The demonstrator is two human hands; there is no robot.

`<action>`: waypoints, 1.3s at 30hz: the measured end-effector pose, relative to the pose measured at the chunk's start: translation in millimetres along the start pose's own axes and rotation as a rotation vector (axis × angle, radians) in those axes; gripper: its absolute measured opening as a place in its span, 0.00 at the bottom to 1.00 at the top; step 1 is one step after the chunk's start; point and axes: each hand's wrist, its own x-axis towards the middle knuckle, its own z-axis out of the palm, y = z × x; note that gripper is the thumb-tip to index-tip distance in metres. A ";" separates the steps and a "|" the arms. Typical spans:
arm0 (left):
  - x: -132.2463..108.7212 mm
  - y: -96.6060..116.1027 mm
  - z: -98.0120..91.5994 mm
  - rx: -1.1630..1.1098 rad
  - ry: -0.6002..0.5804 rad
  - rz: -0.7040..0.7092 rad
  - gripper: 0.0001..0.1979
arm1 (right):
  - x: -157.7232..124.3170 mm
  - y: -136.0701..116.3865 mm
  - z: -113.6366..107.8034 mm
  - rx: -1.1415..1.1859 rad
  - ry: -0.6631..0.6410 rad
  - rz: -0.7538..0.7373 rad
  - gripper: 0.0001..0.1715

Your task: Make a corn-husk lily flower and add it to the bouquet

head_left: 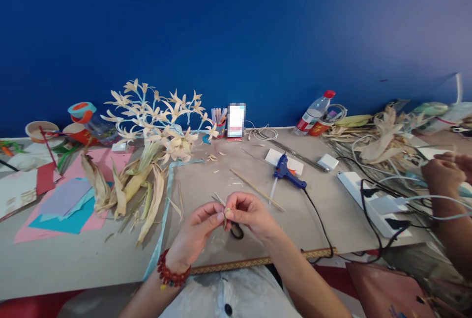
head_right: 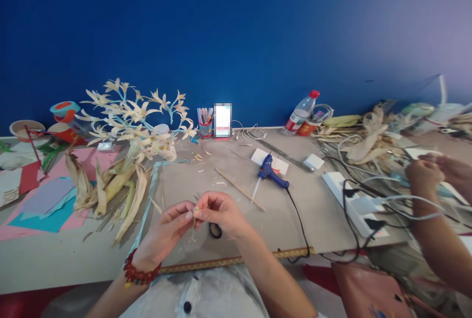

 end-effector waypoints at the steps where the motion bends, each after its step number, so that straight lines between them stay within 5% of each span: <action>1: 0.5 0.2 0.0 -0.006 -0.001 -0.012 0.09 | -0.1 -0.1 0.1 0.007 -0.012 -0.002 0.15; 19: -0.7 -1.5 -0.2 0.035 -0.007 -0.027 0.09 | -2.2 5.2 4.4 0.006 0.005 -0.053 0.16; 30: -0.6 -13.0 4.4 0.059 0.098 -0.039 0.11 | -5.8 4.9 -3.5 -0.058 0.077 -0.095 0.13; 39: 1.0 -12.4 3.0 0.094 0.127 -0.017 0.11 | -23.5 10.2 -32.5 -0.490 0.256 -0.141 0.14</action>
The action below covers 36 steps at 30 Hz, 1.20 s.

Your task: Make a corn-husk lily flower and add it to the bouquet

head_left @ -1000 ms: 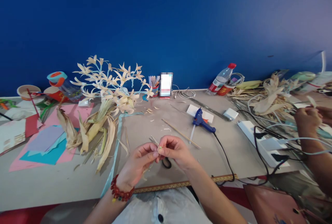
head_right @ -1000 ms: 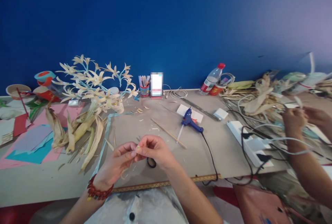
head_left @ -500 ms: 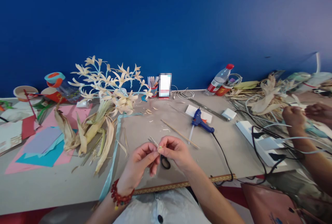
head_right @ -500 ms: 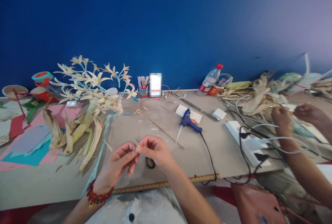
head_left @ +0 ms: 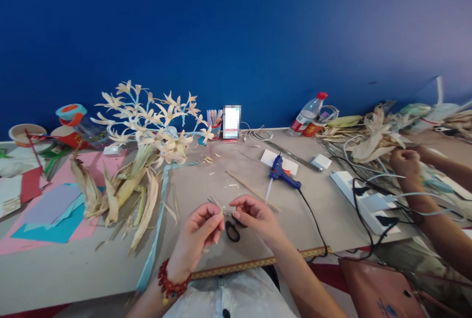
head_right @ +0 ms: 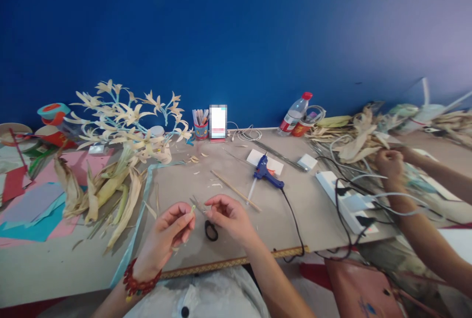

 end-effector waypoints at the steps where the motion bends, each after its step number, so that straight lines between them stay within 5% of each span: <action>1: -0.5 0.3 -0.4 0.005 0.008 -0.001 0.12 | -0.6 -0.4 -8.8 -0.138 0.047 -0.042 0.13; 6: -1.9 3.2 -3.3 0.019 0.075 -0.001 0.13 | -0.6 -7.0 -82.2 -0.998 0.435 -0.253 0.10; 8: -1.4 4.4 -3.1 0.017 0.075 0.001 0.14 | 1.8 -5.8 -113.6 -1.323 0.546 -0.126 0.15; 11: -0.2 5.1 -1.4 0.002 0.072 0.003 0.15 | 11.3 1.8 -146.2 -1.540 0.476 0.035 0.25; 23: 1.4 3.4 -5.2 0.002 0.059 0.035 0.14 | 42.0 5.6 -175.4 -1.581 0.313 0.080 0.16; 36: 2.5 2.7 -6.8 -0.014 0.073 0.039 0.14 | 31.0 -4.6 -209.4 -1.029 0.501 -0.114 0.17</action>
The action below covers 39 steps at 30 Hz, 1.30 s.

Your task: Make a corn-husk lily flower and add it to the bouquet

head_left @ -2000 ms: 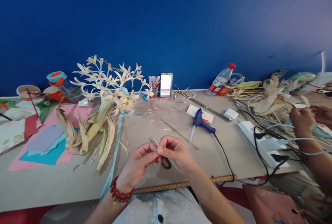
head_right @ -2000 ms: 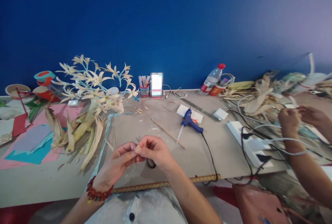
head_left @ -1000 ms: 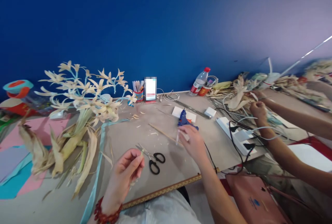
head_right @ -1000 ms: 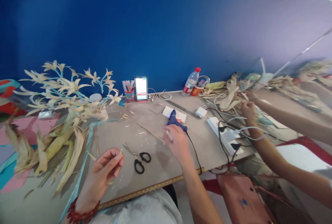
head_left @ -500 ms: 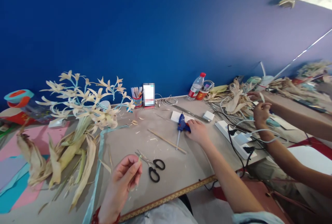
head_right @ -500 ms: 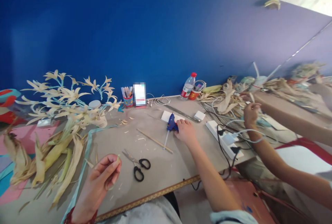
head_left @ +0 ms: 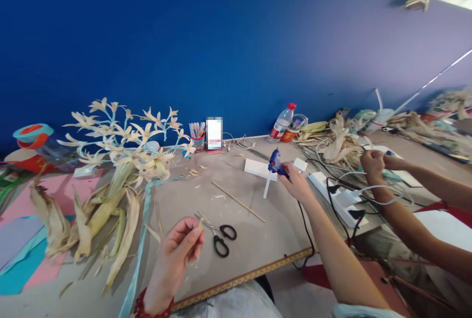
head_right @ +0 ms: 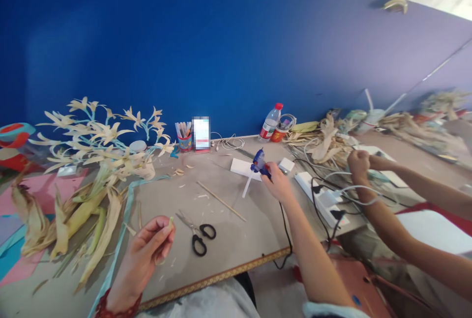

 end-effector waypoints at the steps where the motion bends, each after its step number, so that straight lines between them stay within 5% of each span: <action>1: 0.8 -0.1 0.0 0.000 0.004 0.000 0.14 | -1.1 -1.5 -1.0 0.072 0.019 0.002 0.17; 7: 8.7 -1.7 4.4 0.006 0.022 0.016 0.14 | -44.7 -54.1 9.7 0.523 -0.061 -0.086 0.15; 10: 11.7 -2.4 6.8 -0.002 0.020 0.039 0.13 | -86.2 -99.9 18.1 0.853 -0.234 -0.042 0.08; 17: 9.1 -1.6 8.3 -0.024 0.053 0.091 0.11 | -131.3 -174.8 26.3 0.656 -0.304 -0.274 0.04; 39: 0.1 2.3 10.3 0.037 0.094 0.092 0.13 | -131.3 -177.2 40.5 0.410 -0.191 -0.471 0.01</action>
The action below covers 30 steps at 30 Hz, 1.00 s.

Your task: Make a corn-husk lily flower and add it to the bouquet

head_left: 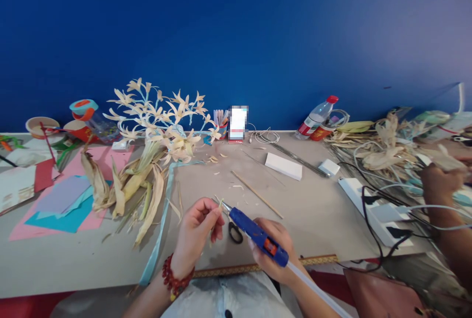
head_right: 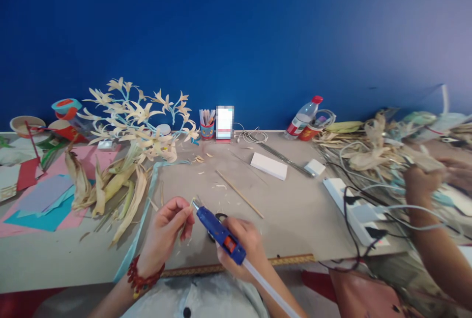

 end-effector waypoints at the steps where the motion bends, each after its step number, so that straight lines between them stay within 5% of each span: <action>1: -0.1 0.2 0.3 0.000 0.002 0.003 0.13 | 0.1 -0.1 0.2 -0.007 0.005 -0.002 0.01; 30: -0.9 -0.4 -1.4 0.022 0.003 0.026 0.13 | -1.0 -0.4 2.1 -0.097 0.017 -0.002 0.02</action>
